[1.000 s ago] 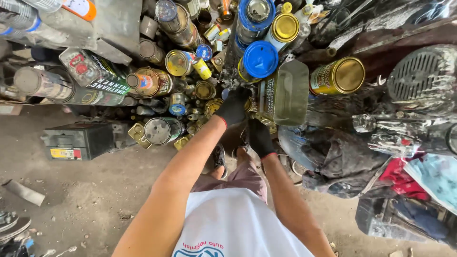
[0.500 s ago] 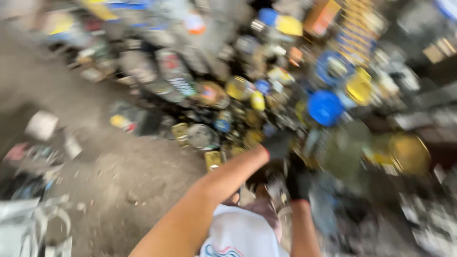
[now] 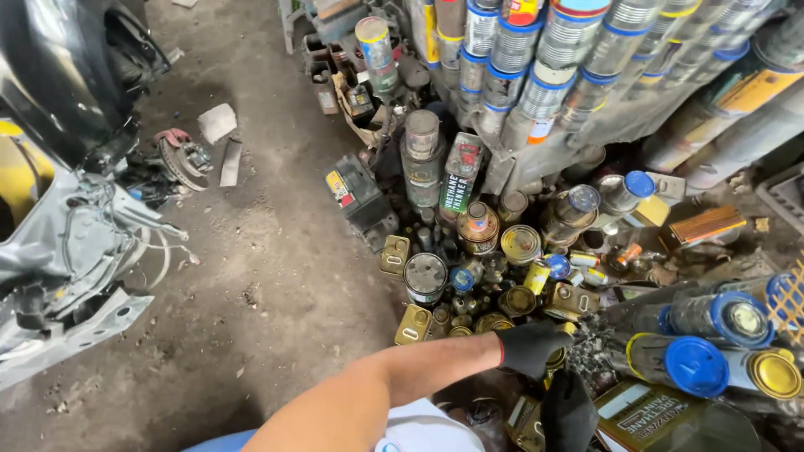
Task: Selecting and checking various paint and thinner cans in an automotive storage area.
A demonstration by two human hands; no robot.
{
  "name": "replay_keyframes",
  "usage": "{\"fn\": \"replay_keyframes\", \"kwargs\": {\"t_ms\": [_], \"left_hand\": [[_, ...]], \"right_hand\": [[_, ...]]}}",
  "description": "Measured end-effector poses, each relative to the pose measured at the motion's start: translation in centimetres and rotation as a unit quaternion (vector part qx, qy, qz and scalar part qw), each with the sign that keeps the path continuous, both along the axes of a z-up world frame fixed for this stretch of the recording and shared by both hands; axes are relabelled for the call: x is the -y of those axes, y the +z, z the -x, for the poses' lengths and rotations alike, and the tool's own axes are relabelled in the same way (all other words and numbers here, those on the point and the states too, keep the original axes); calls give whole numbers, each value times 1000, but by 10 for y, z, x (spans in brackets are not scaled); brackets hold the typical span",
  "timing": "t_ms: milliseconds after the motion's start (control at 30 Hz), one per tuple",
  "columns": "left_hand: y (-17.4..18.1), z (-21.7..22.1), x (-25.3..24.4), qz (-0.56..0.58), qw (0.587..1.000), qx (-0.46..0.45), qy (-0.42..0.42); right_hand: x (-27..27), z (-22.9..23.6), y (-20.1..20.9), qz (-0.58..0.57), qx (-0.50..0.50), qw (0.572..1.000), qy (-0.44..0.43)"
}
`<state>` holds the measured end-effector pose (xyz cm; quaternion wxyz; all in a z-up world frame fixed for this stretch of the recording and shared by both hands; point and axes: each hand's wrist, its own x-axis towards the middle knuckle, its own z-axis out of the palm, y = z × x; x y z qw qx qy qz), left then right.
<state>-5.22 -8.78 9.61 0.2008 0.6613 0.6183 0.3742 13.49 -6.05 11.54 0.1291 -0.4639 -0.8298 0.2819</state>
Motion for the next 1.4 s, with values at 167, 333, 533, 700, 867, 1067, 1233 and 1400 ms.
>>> {"fn": "replay_keyframes", "kwargs": {"t_ms": [167,333,533,700,867,1067,1233,1400], "left_hand": [[30,23,11,71,997,16,-38],[33,21,13,101,993,17,-55],[-38,-2,-15,58,995,9,-81],[-23,-24,-45,-1,991,103,-86],[-40,-37,-78,-16,996,-14,-89],[-100,-54,-96,31,996,-49,-74],[-69,-63,-92,45,996,-32,-73],[-71,-73,-90,35,995,-40,-79]], "right_hand": [[-13,-1,-39,-102,-57,990,84],[-8,-11,-45,-100,-107,986,85],[62,-104,-97,63,-131,987,-65],[132,-101,25,182,-181,957,-138],[121,-116,106,64,-103,992,-45],[60,-140,197,54,-18,964,-259],[-16,-166,225,-46,27,961,-273],[-130,-167,222,-170,179,947,-207]]}}
